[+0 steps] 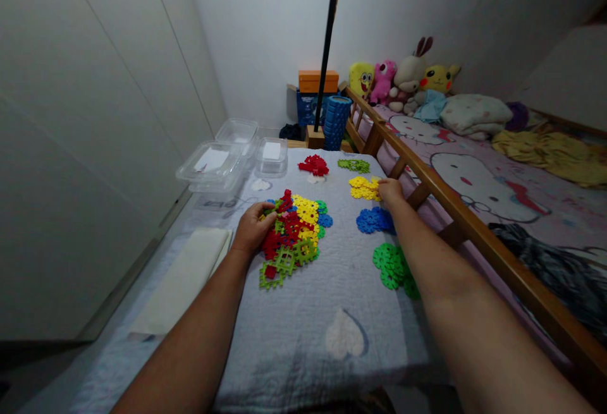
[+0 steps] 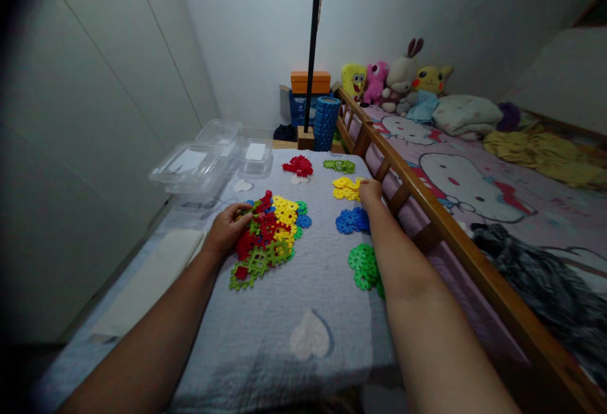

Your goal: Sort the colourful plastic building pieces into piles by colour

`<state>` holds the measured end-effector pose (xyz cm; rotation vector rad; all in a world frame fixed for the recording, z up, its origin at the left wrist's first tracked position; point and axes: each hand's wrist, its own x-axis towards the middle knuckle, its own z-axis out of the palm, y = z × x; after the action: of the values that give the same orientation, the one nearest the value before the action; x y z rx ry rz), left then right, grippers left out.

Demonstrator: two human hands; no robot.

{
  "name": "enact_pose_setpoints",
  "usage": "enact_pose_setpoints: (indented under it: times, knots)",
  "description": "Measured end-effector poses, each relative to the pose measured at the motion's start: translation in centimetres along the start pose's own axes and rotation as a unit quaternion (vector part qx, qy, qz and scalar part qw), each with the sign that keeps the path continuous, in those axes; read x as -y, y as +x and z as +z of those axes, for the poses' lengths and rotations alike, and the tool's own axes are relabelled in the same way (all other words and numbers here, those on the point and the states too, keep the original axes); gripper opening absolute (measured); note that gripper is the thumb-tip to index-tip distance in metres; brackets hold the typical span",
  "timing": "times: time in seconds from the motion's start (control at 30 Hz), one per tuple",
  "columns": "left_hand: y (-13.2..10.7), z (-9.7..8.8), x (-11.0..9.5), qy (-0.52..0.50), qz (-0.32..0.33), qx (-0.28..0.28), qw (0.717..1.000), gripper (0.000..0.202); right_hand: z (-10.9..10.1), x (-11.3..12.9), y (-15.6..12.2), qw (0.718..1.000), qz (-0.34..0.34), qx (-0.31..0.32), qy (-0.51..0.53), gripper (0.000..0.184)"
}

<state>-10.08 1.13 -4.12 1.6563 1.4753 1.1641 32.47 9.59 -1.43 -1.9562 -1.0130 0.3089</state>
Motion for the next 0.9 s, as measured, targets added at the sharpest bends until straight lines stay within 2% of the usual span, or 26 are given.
enact_pose_setpoints:
  times: [0.07, 0.13, 0.23, 0.3, 0.37, 0.43, 0.5, 0.63, 0.77, 0.9]
  knots:
    - [0.0, 0.0, 0.0, 0.002, 0.001, -0.001, 1.0, 0.036, -0.1, 1.0, -0.9, 1.0, 0.009, 0.007, 0.006, 0.023]
    - [0.0, 0.0, 0.0, 0.005, 0.003, -0.002, 1.0, 0.035, 0.0, 2.4, -2.6, 0.999, -0.003, 0.041, 0.034, 0.025]
    - [0.0, 0.0, 0.0, 0.005, 0.007, -0.004, 1.0, 0.034, 0.7, 4.9, -6.3, 0.981, -0.058, 0.162, 0.086, 0.021]
    - [0.0, 0.0, 0.0, 0.003, 0.007, -0.003, 1.0, 0.034, 1.5, 6.3, -9.0, 0.955, -0.121, 0.263, 0.062, 0.016]
    - [0.0, 0.0, 0.0, 0.002, 0.005, -0.002, 1.0, 0.035, 2.4, 7.1, -11.5, 0.929, -0.176, 0.324, 0.006, 0.012]
    - [0.0, 0.0, -0.1, 0.001, 0.004, 0.0, 1.0, 0.035, 3.4, 7.6, -13.4, 0.914, -0.22, 0.339, -0.042, 0.014]
    - [0.0, -0.1, -0.1, 0.001, 0.005, 0.002, 1.0, 0.035, 4.2, 7.7, -14.8, 0.903, -0.267, 0.328, -0.076, 0.02]
    - [-0.1, -0.1, -0.2, 0.001, 0.008, 0.0, 1.0, 0.034, 5.1, 7.8, -16.3, 0.88, -0.328, 0.316, -0.138, 0.034]
    - [-0.1, 0.0, -0.1, -0.003, 0.009, -0.002, 1.0, 0.033, 5.1, 8.1, -16.6, 0.878, -0.326, 0.316, -0.15, 0.029]
    - [-0.1, 0.0, 0.1, 0.0, 0.004, 0.004, 1.0, 0.035, 5.0, 8.1, -16.1, 0.887, -0.281, 0.346, -0.122, 0.016]
